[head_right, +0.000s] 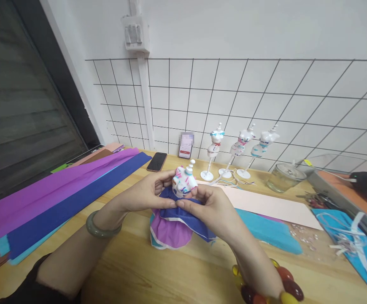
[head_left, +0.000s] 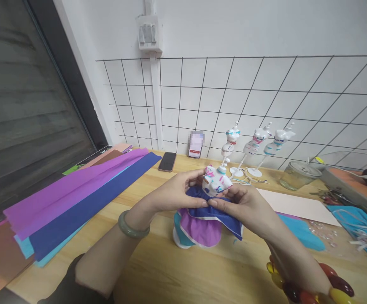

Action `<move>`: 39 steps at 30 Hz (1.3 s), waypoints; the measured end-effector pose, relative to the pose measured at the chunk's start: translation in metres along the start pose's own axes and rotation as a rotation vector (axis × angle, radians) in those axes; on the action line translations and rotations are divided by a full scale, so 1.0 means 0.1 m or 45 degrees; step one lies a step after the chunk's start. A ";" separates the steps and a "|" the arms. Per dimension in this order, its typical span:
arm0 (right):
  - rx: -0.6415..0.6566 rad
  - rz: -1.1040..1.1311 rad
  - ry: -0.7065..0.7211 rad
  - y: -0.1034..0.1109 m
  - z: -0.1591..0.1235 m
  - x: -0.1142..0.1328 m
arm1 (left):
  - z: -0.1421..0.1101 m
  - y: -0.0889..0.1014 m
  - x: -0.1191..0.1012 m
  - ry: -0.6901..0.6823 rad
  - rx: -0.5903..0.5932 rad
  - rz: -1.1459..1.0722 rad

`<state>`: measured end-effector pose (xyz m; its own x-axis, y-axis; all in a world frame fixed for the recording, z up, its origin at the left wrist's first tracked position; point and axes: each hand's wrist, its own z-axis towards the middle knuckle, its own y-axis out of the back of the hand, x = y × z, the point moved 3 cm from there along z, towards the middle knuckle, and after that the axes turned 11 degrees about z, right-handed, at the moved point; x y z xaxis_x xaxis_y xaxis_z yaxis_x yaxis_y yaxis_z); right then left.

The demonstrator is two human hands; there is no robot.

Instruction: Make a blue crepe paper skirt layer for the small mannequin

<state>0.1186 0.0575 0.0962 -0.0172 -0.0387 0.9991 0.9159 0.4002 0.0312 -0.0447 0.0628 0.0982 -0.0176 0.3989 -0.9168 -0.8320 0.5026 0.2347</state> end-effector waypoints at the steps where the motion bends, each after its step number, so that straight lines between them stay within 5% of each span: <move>1: -0.006 0.009 -0.001 0.00 0.00 0.00 | 0.00 0.00 0.00 -0.001 0.002 0.001; 14: 0.016 -0.044 0.051 -0.01 0.00 0.00 | 0.00 0.01 -0.04 -0.049 0.070 0.063; 19: -0.020 -0.162 0.120 0.00 0.00 0.02 | 0.02 -0.01 -0.09 -0.001 -0.064 0.162; 39: 0.111 -0.074 0.079 -0.02 -0.02 0.01 | -0.02 0.13 -0.12 0.039 -0.185 0.578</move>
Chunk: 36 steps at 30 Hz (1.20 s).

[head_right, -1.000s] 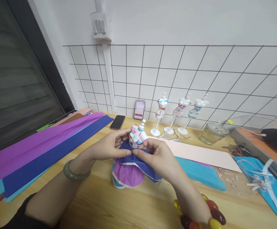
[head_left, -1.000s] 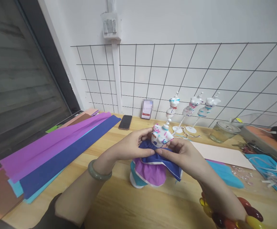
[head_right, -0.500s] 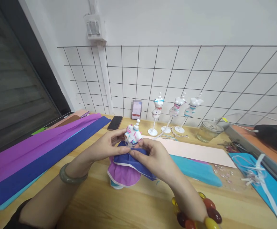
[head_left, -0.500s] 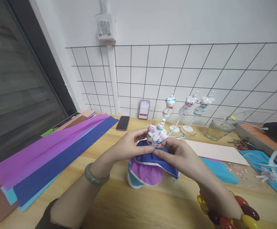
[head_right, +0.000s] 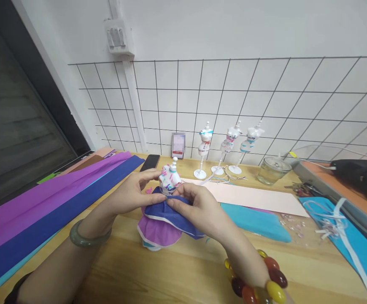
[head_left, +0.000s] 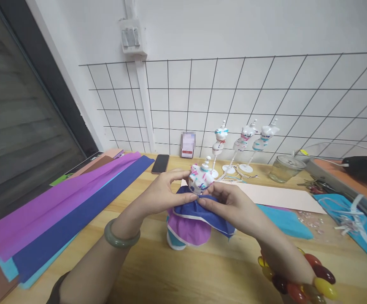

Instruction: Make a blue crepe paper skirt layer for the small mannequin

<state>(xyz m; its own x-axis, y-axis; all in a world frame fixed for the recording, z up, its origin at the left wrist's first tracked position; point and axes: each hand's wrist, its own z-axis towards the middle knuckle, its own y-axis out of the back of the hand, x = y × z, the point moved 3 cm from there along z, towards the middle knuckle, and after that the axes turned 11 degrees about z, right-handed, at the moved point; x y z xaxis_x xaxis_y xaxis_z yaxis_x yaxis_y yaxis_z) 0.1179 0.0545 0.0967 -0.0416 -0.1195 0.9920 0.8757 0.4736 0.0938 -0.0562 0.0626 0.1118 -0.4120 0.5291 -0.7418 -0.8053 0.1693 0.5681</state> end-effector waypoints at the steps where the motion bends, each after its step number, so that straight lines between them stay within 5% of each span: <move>1: -0.005 -0.007 0.008 0.00 0.00 0.00 | -0.01 0.01 0.00 0.003 -0.004 0.019; 36: 0.131 0.112 -0.055 -0.06 -0.06 0.04 | -0.02 0.04 -0.04 0.044 0.145 -0.024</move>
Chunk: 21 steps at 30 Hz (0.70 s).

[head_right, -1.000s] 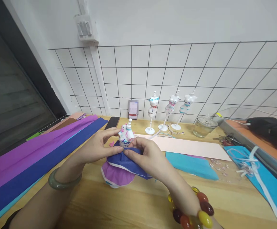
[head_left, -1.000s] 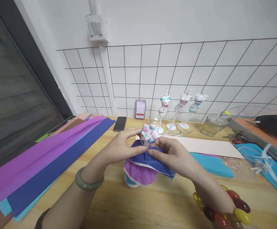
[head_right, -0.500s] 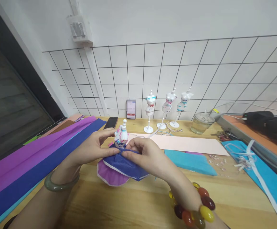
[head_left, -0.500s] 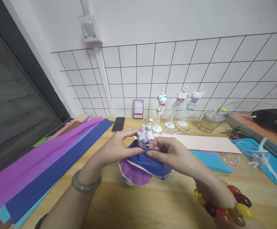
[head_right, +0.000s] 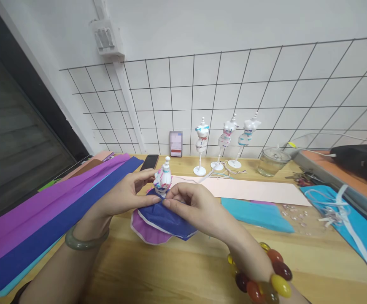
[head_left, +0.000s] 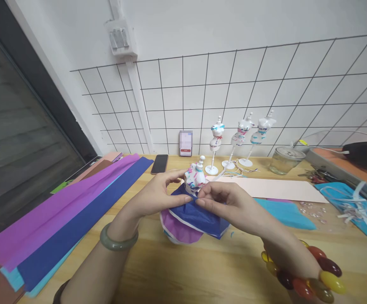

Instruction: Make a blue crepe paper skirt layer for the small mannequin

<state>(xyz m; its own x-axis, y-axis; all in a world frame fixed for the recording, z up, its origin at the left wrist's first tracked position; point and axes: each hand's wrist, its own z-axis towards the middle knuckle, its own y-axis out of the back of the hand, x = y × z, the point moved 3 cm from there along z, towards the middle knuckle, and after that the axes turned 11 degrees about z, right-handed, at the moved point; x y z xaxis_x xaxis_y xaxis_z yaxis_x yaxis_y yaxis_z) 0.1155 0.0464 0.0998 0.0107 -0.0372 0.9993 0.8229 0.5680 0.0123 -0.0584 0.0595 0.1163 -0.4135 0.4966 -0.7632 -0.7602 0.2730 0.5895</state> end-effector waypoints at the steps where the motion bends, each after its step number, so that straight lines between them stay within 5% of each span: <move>1: 0.003 0.002 -0.001 0.00 0.00 0.00 | 0.00 0.00 0.00 0.012 -0.002 -0.002; 11: 0.018 -0.078 0.063 0.00 0.00 0.02 | 0.03 -0.01 0.03 0.018 0.087 -0.270; 21: -0.021 0.003 0.064 0.04 0.02 -0.02 | 0.04 -0.02 0.06 0.015 0.061 -0.222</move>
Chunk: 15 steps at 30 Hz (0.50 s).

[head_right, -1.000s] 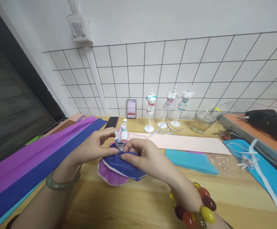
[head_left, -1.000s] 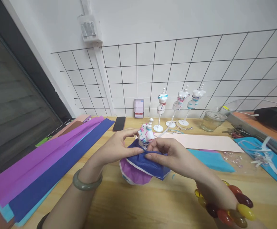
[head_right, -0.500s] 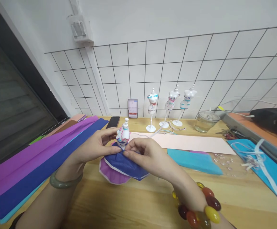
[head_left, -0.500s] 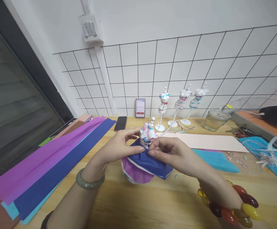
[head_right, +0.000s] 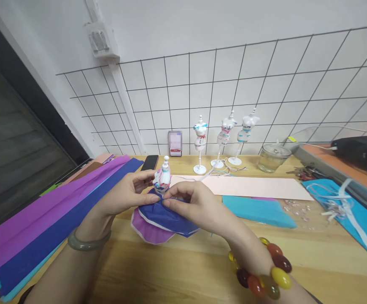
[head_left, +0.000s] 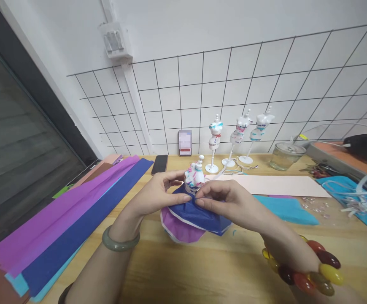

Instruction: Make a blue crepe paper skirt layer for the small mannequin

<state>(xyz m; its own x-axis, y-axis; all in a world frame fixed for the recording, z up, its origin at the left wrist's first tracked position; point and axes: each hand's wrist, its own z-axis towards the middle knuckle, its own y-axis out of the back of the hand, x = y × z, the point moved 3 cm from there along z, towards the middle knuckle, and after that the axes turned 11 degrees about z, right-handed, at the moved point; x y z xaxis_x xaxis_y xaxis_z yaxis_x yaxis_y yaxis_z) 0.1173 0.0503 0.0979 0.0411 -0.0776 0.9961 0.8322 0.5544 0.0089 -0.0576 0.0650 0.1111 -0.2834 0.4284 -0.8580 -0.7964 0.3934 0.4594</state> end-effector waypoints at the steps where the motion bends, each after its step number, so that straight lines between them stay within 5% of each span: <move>1: 0.003 0.004 0.006 0.00 0.00 0.00 | 0.00 0.00 0.00 -0.002 0.003 0.000; 15: -0.151 0.083 0.016 0.02 0.05 0.01 | 0.02 -0.01 -0.01 -0.029 -0.036 0.067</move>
<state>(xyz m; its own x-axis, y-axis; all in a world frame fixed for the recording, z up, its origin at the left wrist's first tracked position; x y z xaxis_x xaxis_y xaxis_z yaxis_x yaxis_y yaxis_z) 0.1162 0.0553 0.0990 0.1033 -0.0553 0.9931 0.8870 0.4570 -0.0668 -0.0556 0.0657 0.1123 -0.3133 0.4667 -0.8271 -0.7956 0.3465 0.4969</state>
